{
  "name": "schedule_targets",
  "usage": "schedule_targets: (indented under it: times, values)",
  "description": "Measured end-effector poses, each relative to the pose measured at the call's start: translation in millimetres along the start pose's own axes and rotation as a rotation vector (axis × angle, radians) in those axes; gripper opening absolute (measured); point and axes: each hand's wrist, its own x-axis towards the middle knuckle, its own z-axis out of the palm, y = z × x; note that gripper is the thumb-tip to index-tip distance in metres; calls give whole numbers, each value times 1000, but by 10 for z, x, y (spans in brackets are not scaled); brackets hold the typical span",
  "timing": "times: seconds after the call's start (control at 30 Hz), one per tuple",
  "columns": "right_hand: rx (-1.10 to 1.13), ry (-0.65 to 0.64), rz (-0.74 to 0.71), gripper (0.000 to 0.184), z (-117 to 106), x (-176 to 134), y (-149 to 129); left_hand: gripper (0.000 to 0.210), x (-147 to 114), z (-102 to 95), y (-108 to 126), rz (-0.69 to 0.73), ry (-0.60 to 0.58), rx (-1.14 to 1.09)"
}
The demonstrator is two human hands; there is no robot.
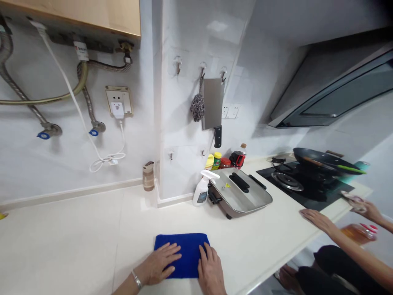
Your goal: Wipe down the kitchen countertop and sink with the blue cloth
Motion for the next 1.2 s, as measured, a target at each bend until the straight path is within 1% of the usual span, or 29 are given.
schedule_targets:
  times: [0.07, 0.13, 0.2, 0.27, 0.33, 0.4, 0.5, 0.6, 0.7, 0.8, 0.87, 0.93, 0.97, 1.0, 1.07, 1.13, 1.17, 1.2]
  values:
    - [-6, -14, 0, 49, -1, 45, -200, 49, -109, 60, -151, -107, 104, 97]
    - [8, -48, -32, 51, -23, 123, -441, 49, -190, 108, -370, -247, 238, 196]
    - [48, -119, -108, 53, -41, 221, -689, 49, -221, 136, -617, -415, 364, 275]
    - [98, -213, -196, 57, -40, 313, -901, 51, -200, 154, -833, -622, 469, 331]
    - [125, -277, -237, 61, -28, 377, -1030, 52, -146, 182, -974, -802, 540, 366]
    - [133, -300, -261, 67, -33, 408, -1057, 53, -89, 220, -1030, -881, 569, 402]
    - [152, -323, -336, 70, -113, 426, -943, 55, -46, 271, -1011, -868, 572, 469]
    - [182, -361, -412, 66, -252, 463, -725, 55, -53, 285, -978, -850, 564, 499]
    - [205, -379, -511, 66, -384, 507, -426, 54, -69, 279, -980, -837, 580, 514]
    - [207, -373, -603, 67, -520, 490, -48, 53, -63, 272, -989, -828, 594, 533]
    - [191, -367, -616, 66, -613, 433, 194, 53, -45, 262, -985, -828, 590, 543]
    - [163, -347, -552, 66, -664, 362, 356, 54, -22, 243, -972, -830, 579, 546]
    - [141, -322, -486, 66, -658, 330, 390, 54, -10, 232, -965, -835, 572, 544]
    - [113, -279, -391, 64, -626, 304, 389, 54, 1, 221, -957, -840, 565, 540]
    - [43, -148, -127, 60, -485, 272, 286, 55, 18, 202, -947, -850, 551, 530]
    - [-29, -25, 137, 60, -292, 262, 99, 55, 29, 193, -944, -857, 545, 518]
    - [-56, -8, 205, 62, -201, 263, 1, 56, 33, 192, -944, -861, 542, 510]
    - [-79, -14, 230, 65, -127, 267, -85, 56, 35, 193, -945, -866, 539, 502]
